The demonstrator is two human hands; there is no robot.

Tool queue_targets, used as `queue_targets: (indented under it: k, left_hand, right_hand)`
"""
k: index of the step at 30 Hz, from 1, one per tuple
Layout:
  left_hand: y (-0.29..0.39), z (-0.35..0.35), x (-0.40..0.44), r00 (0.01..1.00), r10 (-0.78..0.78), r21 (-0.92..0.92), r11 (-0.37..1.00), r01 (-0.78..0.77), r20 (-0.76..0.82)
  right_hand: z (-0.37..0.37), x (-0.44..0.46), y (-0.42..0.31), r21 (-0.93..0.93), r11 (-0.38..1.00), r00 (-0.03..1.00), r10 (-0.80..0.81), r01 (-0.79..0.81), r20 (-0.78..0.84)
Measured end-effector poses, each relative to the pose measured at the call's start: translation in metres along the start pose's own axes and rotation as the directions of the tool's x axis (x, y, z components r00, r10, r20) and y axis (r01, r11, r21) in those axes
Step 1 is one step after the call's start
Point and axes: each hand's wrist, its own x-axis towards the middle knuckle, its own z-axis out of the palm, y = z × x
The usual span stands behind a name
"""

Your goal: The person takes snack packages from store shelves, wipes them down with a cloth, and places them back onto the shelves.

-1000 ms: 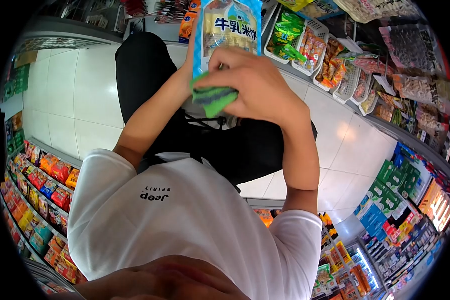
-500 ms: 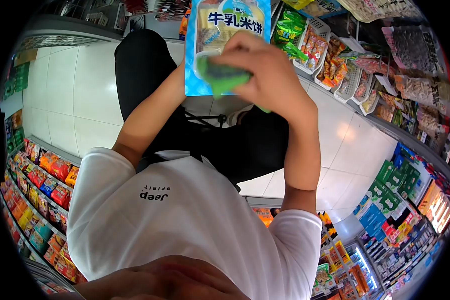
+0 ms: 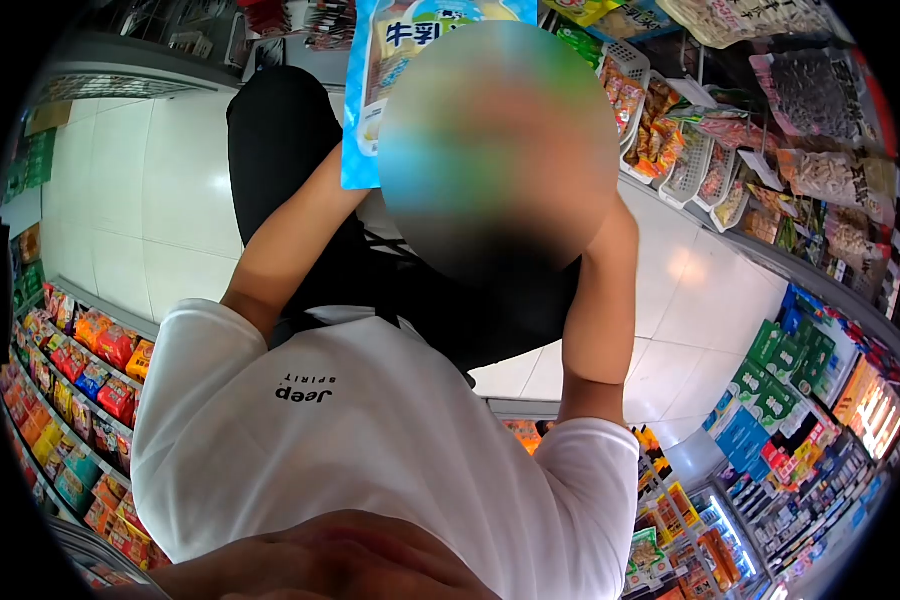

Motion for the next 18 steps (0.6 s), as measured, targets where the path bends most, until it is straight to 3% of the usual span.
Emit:
queue_targets:
  k: [2, 7, 9, 10, 11, 13, 14, 15, 16, 18]
  left_hand:
    - [0.000, -0.001, -0.002, 1.000, 0.014, 0.006, 1.000, -0.014, 0.001]
    - [0.000, -0.005, 0.000, 0.999, 0.040, -0.030, 0.999, -0.039, 0.029]
    - [0.002, -0.001, 0.001, 0.998, 0.021, -0.140, 0.990, -0.014, 0.052]
    - [0.001, 0.002, 0.002, 0.999, 0.033, 0.037, 0.999, -0.033, -0.007]
    - [-0.001, 0.006, 0.002, 0.996, 0.061, 0.212, 0.976, -0.045, -0.068]
    - [-0.004, 0.009, -0.001, 0.983, 0.126, 0.481, 0.875, -0.048, -0.132]
    - [-0.004, 0.002, -0.004, 0.995, 0.087, 0.236, 0.969, -0.073, -0.052]
    - [-0.001, -0.004, -0.004, 0.997, 0.069, -0.022, 0.997, -0.068, 0.043]
    - [0.001, -0.008, -0.004, 0.987, 0.073, -0.277, 0.960, -0.030, 0.144]
    - [0.002, -0.013, 0.002, 0.979, 0.073, -0.286, 0.958, -0.017, 0.189]
  right_hand:
    - [-0.008, 0.013, -0.032, 0.152, 0.983, 0.979, -0.124, 0.099, 0.161]
    - [-0.003, 0.012, -0.008, 0.048, 0.999, 0.986, 0.029, -0.022, -0.161]
    - [-0.004, 0.010, -0.008, 0.047, 0.999, 0.992, 0.013, -0.007, -0.126]
    - [-0.003, 0.011, -0.010, 0.048, 0.999, 0.995, 0.006, -0.001, -0.104]
    - [-0.008, 0.011, -0.019, 0.098, 0.995, 0.999, 0.005, -0.009, 0.037]
    - [-0.004, 0.010, -0.014, 0.103, 0.994, 0.999, -0.033, 0.037, -0.039]
    - [-0.002, 0.009, -0.012, 0.106, 0.993, 0.996, -0.050, 0.058, -0.080]
    - [-0.004, 0.011, -0.009, -0.006, 1.000, 0.987, 0.009, -0.010, -0.160]
    - [-0.004, 0.012, -0.004, -0.059, 0.996, 0.976, 0.049, -0.063, -0.214]
    - [-0.005, 0.010, 0.006, -0.166, 0.971, 0.939, 0.112, -0.174, -0.326]
